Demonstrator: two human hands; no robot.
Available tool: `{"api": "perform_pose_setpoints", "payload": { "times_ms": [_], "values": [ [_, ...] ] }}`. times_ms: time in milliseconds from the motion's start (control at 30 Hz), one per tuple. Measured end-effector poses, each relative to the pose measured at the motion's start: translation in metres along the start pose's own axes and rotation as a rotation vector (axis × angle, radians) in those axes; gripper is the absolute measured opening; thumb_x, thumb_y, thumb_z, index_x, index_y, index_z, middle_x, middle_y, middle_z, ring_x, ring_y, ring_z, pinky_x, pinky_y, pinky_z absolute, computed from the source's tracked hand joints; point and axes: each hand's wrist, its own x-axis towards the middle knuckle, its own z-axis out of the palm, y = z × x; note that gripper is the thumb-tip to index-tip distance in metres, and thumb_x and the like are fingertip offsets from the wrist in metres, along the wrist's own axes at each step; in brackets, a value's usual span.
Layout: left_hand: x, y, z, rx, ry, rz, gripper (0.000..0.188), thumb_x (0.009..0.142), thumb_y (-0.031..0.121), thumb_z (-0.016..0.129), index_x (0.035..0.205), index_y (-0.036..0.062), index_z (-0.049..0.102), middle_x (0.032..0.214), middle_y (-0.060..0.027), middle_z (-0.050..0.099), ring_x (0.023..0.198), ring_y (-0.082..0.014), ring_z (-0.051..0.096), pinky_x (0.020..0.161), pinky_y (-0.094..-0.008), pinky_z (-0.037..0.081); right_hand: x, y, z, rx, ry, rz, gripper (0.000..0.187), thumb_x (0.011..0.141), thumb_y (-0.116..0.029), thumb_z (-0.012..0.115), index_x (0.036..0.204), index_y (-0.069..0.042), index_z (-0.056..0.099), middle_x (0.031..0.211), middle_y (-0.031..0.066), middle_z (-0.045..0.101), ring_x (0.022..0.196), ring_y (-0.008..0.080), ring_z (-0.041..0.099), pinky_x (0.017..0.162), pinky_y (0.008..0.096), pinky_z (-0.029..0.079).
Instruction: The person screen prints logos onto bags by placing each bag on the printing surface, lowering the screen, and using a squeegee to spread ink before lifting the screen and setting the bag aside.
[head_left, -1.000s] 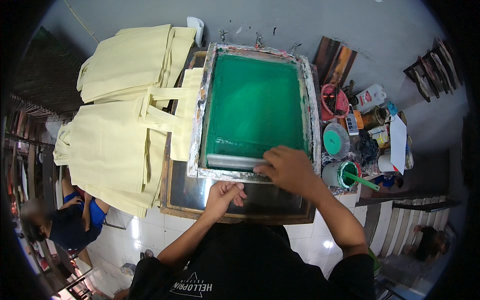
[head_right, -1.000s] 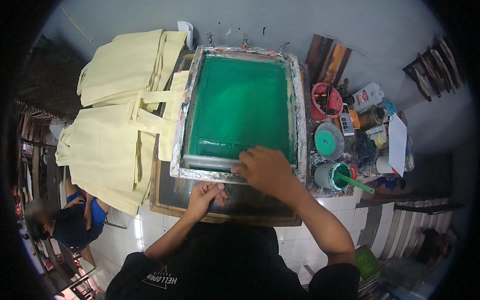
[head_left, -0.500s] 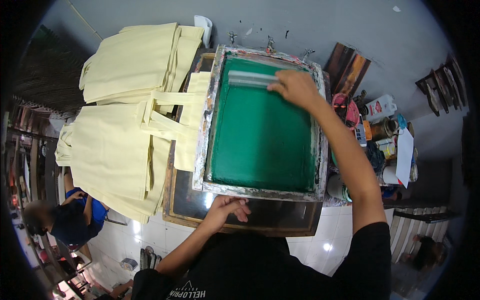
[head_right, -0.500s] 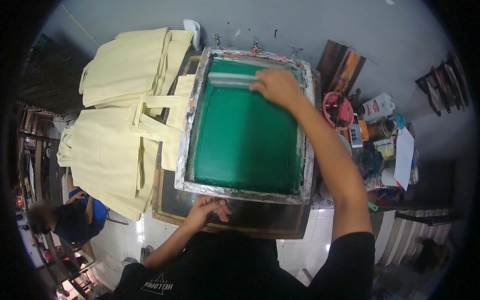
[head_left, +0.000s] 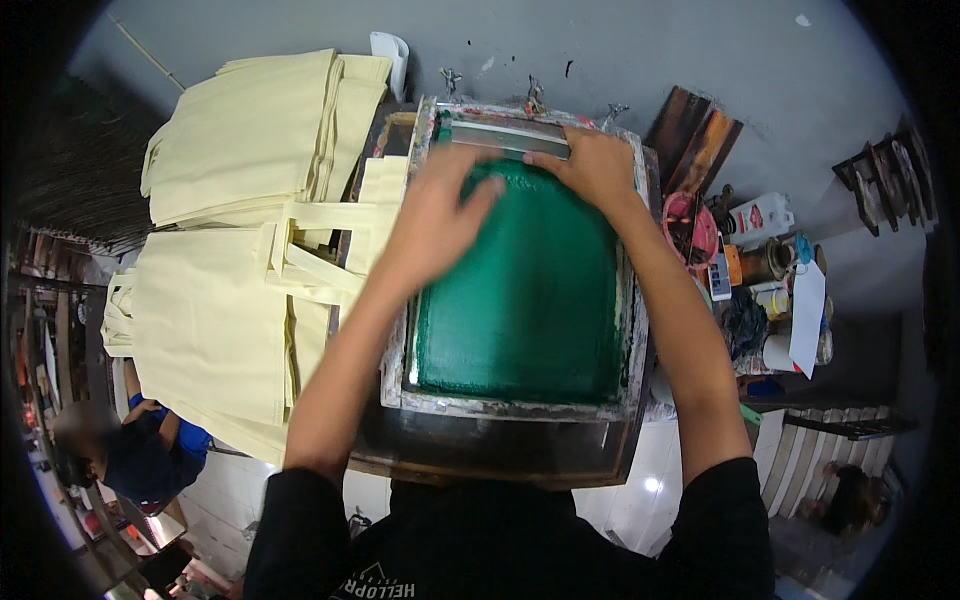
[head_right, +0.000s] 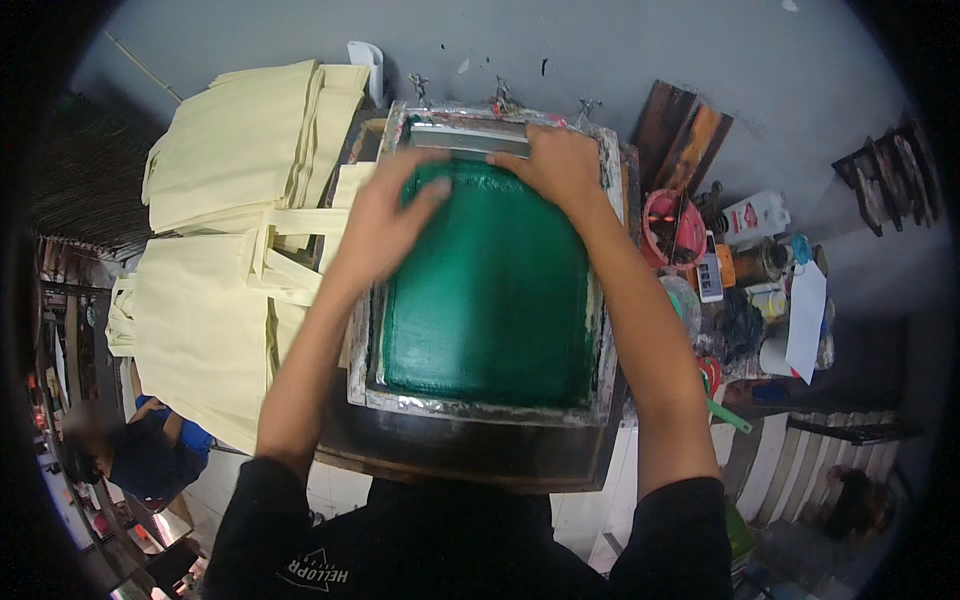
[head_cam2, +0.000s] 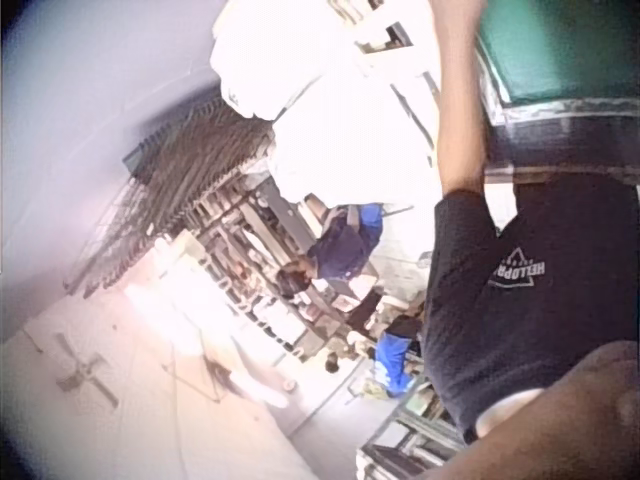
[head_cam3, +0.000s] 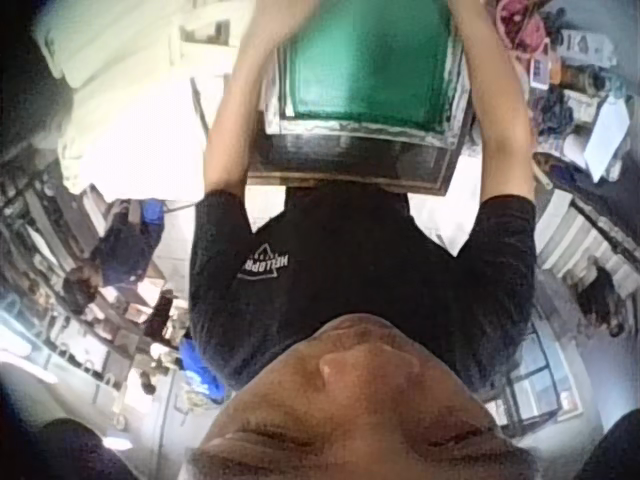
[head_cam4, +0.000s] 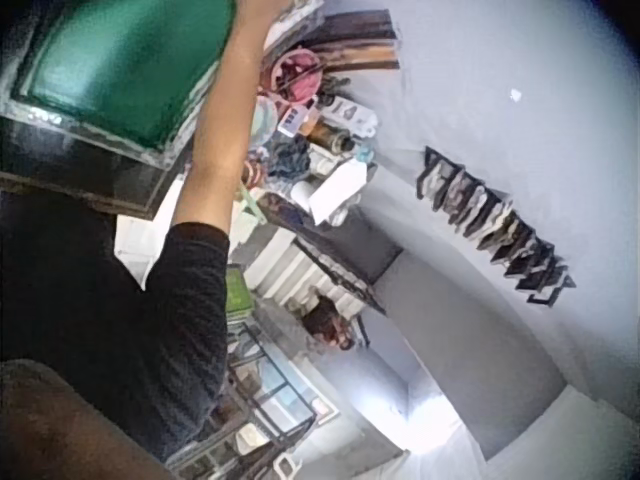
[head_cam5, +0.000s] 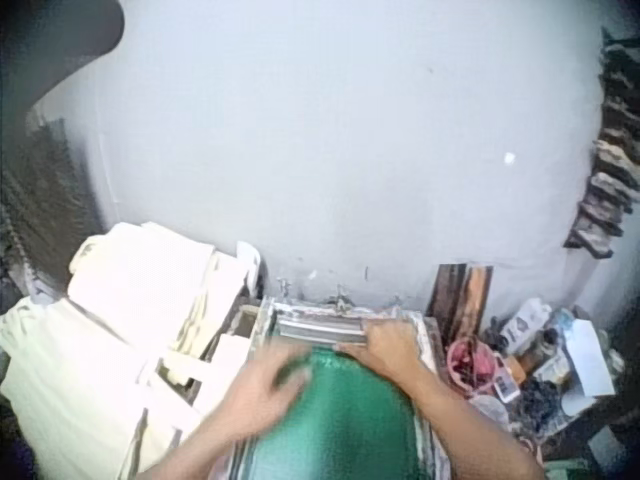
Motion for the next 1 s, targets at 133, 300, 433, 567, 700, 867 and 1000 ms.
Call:
{"api": "perform_pose_setpoints", "payload": {
  "times_ms": [133, 300, 433, 567, 700, 867, 1000],
  "values": [
    [0.057, -0.041, 0.012, 0.294, -0.125, 0.051, 0.037, 0.089, 0.025, 0.075, 0.118, 0.003, 0.071, 0.112, -0.0216, 0.07, 0.101, -0.0406, 0.067, 0.088, -0.0447, 0.052, -0.013, -0.008, -0.003, 0.046, 0.047, -0.005, 0.074, 0.081, -0.075, 0.064, 0.092, -0.003, 0.074, 0.083, 0.0169, 0.074, 0.078, 0.0354, 0.074, 0.068, 0.0475, 0.058],
    [0.041, -0.039, 0.014, 0.231, -0.233, -0.101, 0.029, 0.086, 0.029, 0.077, 0.101, 0.0038, 0.077, 0.089, -0.021, 0.072, 0.083, -0.0396, 0.071, 0.077, -0.047, 0.053, -0.038, -0.011, 0.002, 0.033, 0.126, -0.022, 0.071, 0.078, -0.075, 0.068, 0.081, -0.004, 0.071, 0.082, 0.0164, 0.074, 0.075, 0.0359, 0.072, 0.063, 0.0486, 0.055],
    [0.01, -0.034, 0.01, 0.21, -0.222, -0.064, 0.029, 0.086, 0.027, 0.078, 0.102, 0.0034, 0.076, 0.09, -0.02, 0.072, 0.083, -0.0386, 0.07, 0.076, -0.0454, 0.053, -0.068, -0.023, -0.008, 0.079, 0.06, -0.019, 0.067, 0.079, -0.071, 0.07, 0.077, -0.004, 0.069, 0.078, 0.0152, 0.072, 0.072, 0.0349, 0.071, 0.061, 0.0477, 0.053],
    [-0.024, -0.018, 0.002, 0.164, -0.229, -0.064, 0.025, 0.087, 0.023, 0.077, 0.101, 0.0021, 0.076, 0.091, -0.019, 0.072, 0.082, -0.0378, 0.069, 0.075, -0.044, 0.052, -0.101, -0.034, -0.012, 0.095, 0.111, -0.061, 0.065, 0.079, -0.07, 0.071, 0.075, -0.005, 0.067, 0.073, 0.0137, 0.069, 0.069, 0.0332, 0.07, 0.059, 0.0451, 0.052],
    [-0.057, 0.009, -0.01, 0.174, -0.295, -0.118, 0.024, 0.088, 0.022, 0.076, 0.099, 0.0007, 0.075, 0.091, -0.0183, 0.071, 0.081, -0.0374, 0.068, 0.074, -0.0441, 0.052, -0.142, -0.049, -0.018, 0.1, 0.084, -0.05, 0.066, 0.078, -0.071, 0.07, 0.074, -0.006, 0.064, 0.071, 0.0119, 0.067, 0.067, 0.0313, 0.069, 0.056, 0.0429, 0.051],
    [-0.114, 0.042, -0.028, 0.16, -0.349, -0.149, 0.02, 0.088, 0.019, 0.076, 0.096, 0.0004, 0.075, 0.089, -0.0159, 0.071, 0.082, -0.0356, 0.067, 0.075, -0.0429, 0.052, -0.201, -0.075, -0.032, 0.133, 0.093, -0.083, 0.064, 0.079, -0.071, 0.069, 0.073, -0.007, 0.061, 0.07, 0.0093, 0.062, 0.065, 0.0297, 0.065, 0.055, 0.0422, 0.05],
    [-0.162, 0.068, -0.04, 0.135, -0.341, -0.135, 0.016, 0.085, 0.012, 0.077, 0.098, 0.0031, 0.076, 0.092, -0.0125, 0.072, 0.088, -0.0326, 0.067, 0.078, -0.0415, 0.053, -0.248, -0.098, -0.04, 0.137, 0.077, -0.088, 0.055, 0.077, -0.061, 0.076, 0.074, -0.008, 0.059, 0.074, 0.0067, 0.06, 0.069, 0.0266, 0.063, 0.057, 0.0399, 0.049]
  ]
}}
